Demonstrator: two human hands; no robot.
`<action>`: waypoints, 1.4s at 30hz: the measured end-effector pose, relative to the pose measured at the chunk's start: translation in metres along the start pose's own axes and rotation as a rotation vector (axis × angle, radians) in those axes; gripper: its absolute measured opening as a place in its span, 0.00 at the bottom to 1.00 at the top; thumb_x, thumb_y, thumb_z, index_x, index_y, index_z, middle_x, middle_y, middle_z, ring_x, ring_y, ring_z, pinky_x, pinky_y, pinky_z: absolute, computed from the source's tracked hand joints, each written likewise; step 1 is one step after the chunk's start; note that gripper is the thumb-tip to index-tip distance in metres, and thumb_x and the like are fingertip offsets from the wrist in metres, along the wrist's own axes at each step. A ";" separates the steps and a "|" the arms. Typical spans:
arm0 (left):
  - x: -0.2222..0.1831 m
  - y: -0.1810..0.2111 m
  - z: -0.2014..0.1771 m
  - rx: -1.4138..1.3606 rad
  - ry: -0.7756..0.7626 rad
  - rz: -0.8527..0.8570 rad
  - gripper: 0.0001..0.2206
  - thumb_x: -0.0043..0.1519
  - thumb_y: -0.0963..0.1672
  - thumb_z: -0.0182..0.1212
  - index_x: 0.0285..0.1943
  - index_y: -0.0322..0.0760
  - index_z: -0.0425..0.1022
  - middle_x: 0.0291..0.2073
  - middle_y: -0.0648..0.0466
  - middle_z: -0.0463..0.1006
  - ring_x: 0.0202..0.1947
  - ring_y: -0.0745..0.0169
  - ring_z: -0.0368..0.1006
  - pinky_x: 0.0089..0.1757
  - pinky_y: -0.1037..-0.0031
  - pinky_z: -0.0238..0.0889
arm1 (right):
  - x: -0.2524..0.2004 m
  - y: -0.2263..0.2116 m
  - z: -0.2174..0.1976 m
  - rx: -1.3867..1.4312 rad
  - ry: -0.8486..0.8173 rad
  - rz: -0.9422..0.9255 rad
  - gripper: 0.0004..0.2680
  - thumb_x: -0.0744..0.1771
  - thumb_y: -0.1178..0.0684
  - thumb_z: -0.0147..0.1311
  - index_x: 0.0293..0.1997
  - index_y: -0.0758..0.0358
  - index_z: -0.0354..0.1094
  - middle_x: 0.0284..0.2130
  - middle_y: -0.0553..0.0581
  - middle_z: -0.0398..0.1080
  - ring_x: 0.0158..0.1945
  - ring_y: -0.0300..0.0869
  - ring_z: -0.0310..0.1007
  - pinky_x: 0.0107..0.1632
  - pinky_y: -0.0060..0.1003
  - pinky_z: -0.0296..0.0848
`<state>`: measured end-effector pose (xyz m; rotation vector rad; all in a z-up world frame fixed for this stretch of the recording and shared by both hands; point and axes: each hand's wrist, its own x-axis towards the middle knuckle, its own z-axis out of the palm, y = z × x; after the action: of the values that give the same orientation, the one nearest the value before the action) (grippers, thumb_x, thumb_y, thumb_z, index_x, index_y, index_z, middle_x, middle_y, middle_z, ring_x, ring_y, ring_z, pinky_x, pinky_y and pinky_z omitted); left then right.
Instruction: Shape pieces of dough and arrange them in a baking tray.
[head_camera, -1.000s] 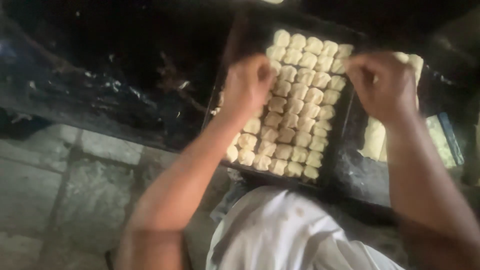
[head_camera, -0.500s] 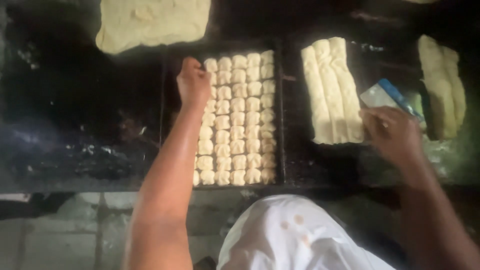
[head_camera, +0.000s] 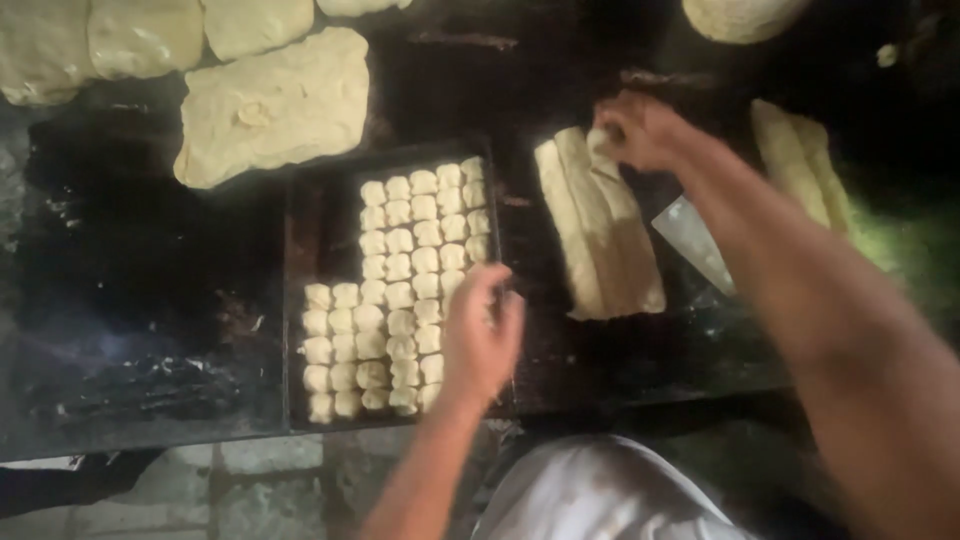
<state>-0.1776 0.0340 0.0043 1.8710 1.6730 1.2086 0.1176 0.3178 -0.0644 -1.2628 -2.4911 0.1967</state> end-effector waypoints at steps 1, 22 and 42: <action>-0.011 0.022 0.009 -0.039 -0.030 0.058 0.15 0.64 0.42 0.64 0.59 0.33 0.74 0.57 0.41 0.76 0.62 0.42 0.70 0.62 0.57 0.64 | -0.009 -0.001 -0.002 0.058 -0.028 0.012 0.16 0.64 0.49 0.62 0.56 0.60 0.71 0.50 0.62 0.74 0.52 0.55 0.74 0.52 0.48 0.74; 0.035 0.155 0.215 -0.441 -1.118 -0.152 0.19 0.62 0.44 0.64 0.62 0.34 0.71 0.42 0.43 0.84 0.41 0.51 0.80 0.40 0.61 0.74 | -0.463 0.031 -0.162 0.366 0.680 0.658 0.09 0.72 0.56 0.52 0.58 0.65 0.66 0.49 0.63 0.71 0.50 0.47 0.71 0.54 0.45 0.72; 0.018 0.166 0.224 -0.518 -1.206 -0.614 0.22 0.58 0.48 0.67 0.55 0.26 0.75 0.34 0.46 0.81 0.23 0.61 0.76 0.24 0.71 0.73 | -0.405 -0.033 -0.138 -0.099 0.110 0.842 0.18 0.71 0.39 0.43 0.69 0.47 0.65 0.66 0.59 0.67 0.69 0.52 0.64 0.70 0.59 0.53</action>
<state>0.0992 0.0715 0.0053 1.1485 0.9442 0.0994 0.3638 -0.0311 -0.0228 -2.2221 -1.7521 0.1915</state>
